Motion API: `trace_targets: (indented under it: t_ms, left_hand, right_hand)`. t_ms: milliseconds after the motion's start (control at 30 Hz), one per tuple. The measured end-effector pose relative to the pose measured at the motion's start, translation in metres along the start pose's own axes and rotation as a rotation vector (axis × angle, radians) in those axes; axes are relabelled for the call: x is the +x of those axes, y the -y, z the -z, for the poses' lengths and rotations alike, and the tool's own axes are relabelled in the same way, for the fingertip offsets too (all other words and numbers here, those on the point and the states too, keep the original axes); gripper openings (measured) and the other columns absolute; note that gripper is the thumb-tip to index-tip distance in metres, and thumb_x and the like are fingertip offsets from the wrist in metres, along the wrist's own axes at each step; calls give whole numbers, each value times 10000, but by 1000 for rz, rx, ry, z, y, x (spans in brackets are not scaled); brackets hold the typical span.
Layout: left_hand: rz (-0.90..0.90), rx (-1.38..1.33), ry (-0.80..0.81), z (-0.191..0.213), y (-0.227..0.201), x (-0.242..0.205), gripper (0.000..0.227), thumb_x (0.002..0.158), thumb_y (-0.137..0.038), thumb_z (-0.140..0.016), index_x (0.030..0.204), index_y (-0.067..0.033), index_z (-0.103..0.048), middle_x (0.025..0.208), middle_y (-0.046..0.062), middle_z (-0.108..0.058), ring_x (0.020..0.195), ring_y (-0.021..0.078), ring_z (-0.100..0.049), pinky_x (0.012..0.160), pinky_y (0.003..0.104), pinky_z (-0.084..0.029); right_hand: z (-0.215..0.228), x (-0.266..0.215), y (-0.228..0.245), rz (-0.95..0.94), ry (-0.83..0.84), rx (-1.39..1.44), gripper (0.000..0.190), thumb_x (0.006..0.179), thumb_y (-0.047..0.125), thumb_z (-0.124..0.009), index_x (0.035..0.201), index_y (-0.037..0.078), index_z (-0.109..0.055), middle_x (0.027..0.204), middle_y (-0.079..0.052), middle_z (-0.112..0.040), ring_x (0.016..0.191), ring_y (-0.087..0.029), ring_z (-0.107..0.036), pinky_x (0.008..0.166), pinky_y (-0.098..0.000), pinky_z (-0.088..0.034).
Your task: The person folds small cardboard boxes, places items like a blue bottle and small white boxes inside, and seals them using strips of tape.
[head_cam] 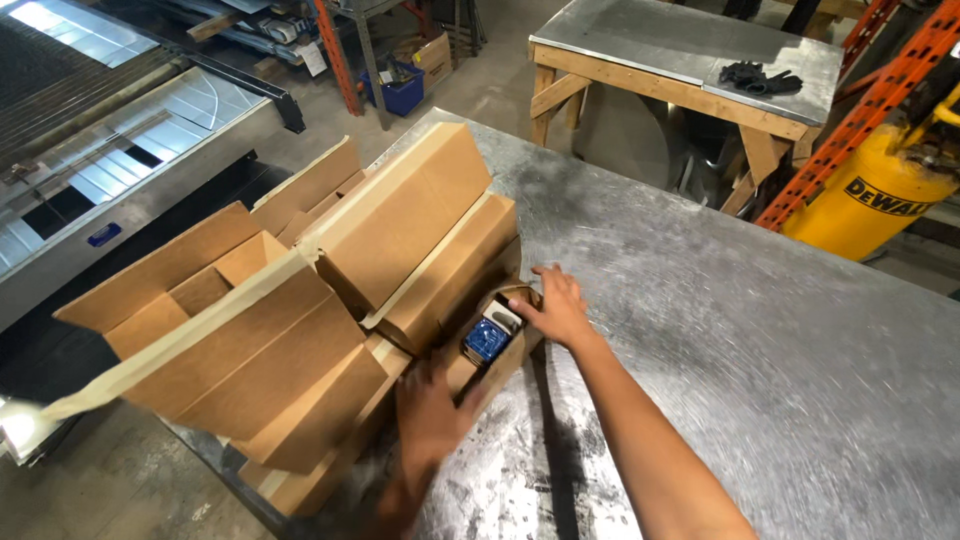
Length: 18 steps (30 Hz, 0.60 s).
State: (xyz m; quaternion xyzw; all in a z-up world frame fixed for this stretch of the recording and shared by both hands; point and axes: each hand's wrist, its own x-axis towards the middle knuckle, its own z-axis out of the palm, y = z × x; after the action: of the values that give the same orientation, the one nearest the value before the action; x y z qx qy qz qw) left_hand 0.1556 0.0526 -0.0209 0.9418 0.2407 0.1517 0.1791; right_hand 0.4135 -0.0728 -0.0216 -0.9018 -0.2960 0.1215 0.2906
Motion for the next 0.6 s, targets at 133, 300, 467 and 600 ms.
trace_targets:
  t_ms: [133, 300, 467, 600]
  left_hand:
    - [27, 137, 205, -76, 6, -35, 817, 1042, -541, -535, 1600, -4, -274, 1627, 243, -334, 1525, 453, -259, 1249, 680, -181]
    - [-30, 121, 60, -95, 20, -40, 677, 976, -477, -669, 1456, -21, -528, 1556, 216, -501, 1490, 430, -388, 1203, 635, -292]
    - [74, -51, -7, -54, 7, -32, 606, 860, -531, -818, 1262, -100, -680, 1371, 74, -648, 1285, 353, -540, 1098, 578, -381]
    - [562, -313, -16, -49, 5, -41, 677, 759, -751, -725, 1274, -313, -698, 1572, 149, -482, 1550, 388, -239, 1182, 569, -245]
  right_hand:
    - [2, -5, 29, -95, 155, 20, 875, 879, 734, -515, 1619, 316, -305, 1767, -144, -135, 1555, -478, -191, 1146, -748, -230]
    - [-23, 7, 13, -89, 112, -147, 856, 926, 797, -304, 1551, 219, -400, 1572, -130, -475, 1340, -455, -402, 1015, -676, -429]
    - [-37, 13, 18, -116, 110, -252, 687, 1000, 687, -398, 1516, 234, -433, 1451, -177, -571, 1294, -422, -410, 994, -659, -443]
    - [-49, 14, 19, -211, 42, -196, 645, 1010, 620, -461, 1501, 206, -401, 1420, -202, -536, 1285, -480, -438, 898, -733, -495]
